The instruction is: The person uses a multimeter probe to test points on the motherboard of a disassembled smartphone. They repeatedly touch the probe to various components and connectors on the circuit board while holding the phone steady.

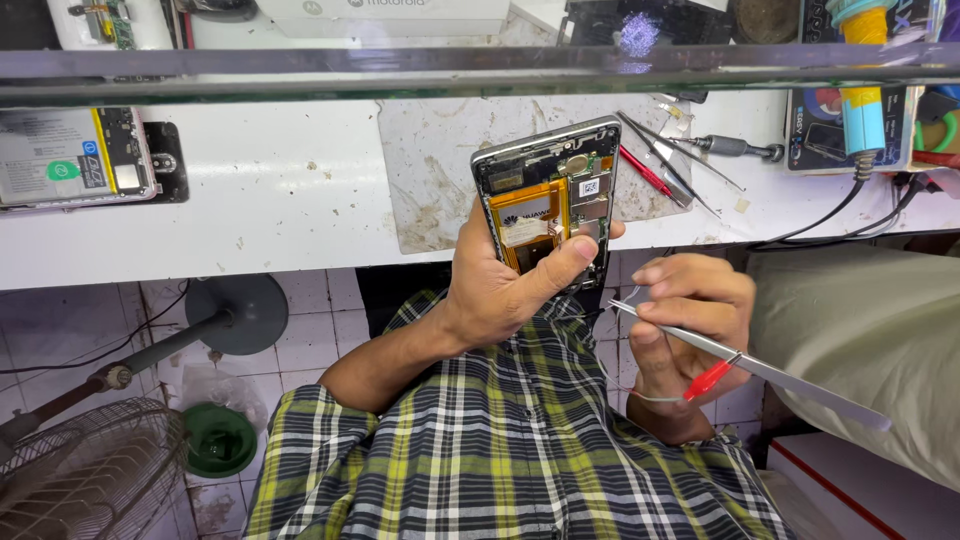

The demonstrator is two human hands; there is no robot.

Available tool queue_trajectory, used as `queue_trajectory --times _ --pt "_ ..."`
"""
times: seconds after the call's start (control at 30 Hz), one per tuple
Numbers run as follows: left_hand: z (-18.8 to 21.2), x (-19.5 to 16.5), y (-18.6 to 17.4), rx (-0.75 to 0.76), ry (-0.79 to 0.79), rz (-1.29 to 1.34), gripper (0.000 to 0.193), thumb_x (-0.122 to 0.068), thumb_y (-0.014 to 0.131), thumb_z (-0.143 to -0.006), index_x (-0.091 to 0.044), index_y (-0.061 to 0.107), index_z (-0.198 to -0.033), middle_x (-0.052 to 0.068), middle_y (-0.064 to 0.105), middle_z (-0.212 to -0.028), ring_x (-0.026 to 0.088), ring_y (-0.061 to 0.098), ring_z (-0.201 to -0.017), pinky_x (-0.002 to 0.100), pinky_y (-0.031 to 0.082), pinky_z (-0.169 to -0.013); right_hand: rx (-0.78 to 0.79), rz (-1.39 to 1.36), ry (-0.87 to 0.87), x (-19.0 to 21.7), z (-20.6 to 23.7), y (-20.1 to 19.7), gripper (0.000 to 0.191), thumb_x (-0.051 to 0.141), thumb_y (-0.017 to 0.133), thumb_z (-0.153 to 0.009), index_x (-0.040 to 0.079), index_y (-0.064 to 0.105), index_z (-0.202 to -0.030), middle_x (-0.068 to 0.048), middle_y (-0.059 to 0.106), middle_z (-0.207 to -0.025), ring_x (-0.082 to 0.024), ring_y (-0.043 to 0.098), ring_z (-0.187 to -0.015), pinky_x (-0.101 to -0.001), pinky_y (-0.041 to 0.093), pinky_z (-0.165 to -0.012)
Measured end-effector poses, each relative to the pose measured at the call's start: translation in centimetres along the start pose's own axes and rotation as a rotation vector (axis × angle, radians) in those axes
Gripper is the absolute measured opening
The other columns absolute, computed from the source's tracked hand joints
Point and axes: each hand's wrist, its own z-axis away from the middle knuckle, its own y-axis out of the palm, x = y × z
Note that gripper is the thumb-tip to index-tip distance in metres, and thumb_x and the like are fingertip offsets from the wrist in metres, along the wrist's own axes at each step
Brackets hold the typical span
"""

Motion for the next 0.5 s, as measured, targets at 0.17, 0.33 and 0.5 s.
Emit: queue_trajectory --times 0.17,0.33,0.5 --pt "0.4 0.0 -0.3 -0.042 -0.021 -0.177 0.039 -0.007 0.074 -0.105 0.002 0.052 -0.136 0.011 0.071 -0.118 0.015 0.071 -0.107 0.030 0.061 -0.097 -0.020 -0.020 0.138 0.1 1.2 0.2 0.024 0.019 0.066 -0.107 -0.002 0.059 -0.116 -0.010 0.071 -0.078 -0.020 0.069 -0.066 -0.0309 0.063 -0.064" --pt "0.3 -0.3 -0.3 -0.095 0.026 -0.200 0.054 -0.010 0.077 -0.102 -0.001 0.041 -0.142 0.008 0.063 -0.123 0.010 0.067 -0.108 0.026 0.059 -0.097 -0.067 0.155 0.172 -1.7 1.5 0.8 0.031 0.013 0.076 -0.101 -0.005 0.061 -0.121 -0.020 0.073 -0.104 -0.022 0.075 -0.096 -0.0276 0.064 -0.082" --pt "0.2 -0.5 0.0 -0.079 -0.002 -0.203 0.053 -0.011 0.073 -0.104 0.000 0.039 -0.144 0.010 0.066 -0.124 0.010 0.068 -0.112 0.026 0.059 -0.099 -0.031 0.068 0.309 -1.9 1.1 0.8 0.040 0.010 0.086 -0.091 -0.006 0.063 -0.120 -0.015 0.072 -0.107 -0.011 0.071 -0.093 -0.0190 0.060 -0.084"
